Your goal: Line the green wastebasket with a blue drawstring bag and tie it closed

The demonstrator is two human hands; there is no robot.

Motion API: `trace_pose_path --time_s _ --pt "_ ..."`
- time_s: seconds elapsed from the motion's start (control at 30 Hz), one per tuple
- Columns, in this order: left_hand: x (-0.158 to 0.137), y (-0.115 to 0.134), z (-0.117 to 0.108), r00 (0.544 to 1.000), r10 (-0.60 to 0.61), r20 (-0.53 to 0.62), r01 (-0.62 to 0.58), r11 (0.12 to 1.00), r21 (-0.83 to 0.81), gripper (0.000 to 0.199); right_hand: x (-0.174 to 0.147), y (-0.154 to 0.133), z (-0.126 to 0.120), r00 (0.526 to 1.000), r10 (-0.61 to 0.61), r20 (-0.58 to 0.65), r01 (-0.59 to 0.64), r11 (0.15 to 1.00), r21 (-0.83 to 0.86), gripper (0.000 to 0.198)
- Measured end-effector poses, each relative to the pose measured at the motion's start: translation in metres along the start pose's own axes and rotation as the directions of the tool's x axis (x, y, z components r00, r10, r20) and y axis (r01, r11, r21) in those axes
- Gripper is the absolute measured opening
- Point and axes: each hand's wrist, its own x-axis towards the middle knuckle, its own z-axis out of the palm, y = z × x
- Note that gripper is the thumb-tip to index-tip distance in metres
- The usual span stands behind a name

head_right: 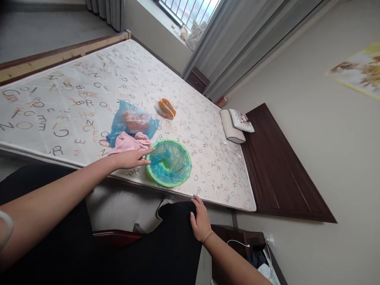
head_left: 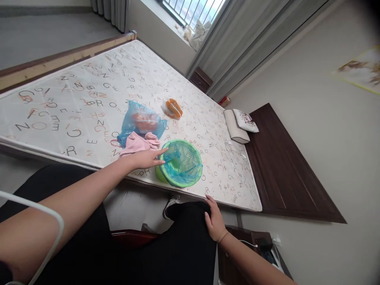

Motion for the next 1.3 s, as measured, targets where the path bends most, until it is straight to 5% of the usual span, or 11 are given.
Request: trace_pose_path --time_s 1.3 --pt "0.005 -0.012 0.012 1.000 0.019 0.014 -0.018 0.997 -0.070 0.098 -0.001 0.006 0.004 0.998 0.058 0.019 -0.058 0.998 -0.010 0.048"
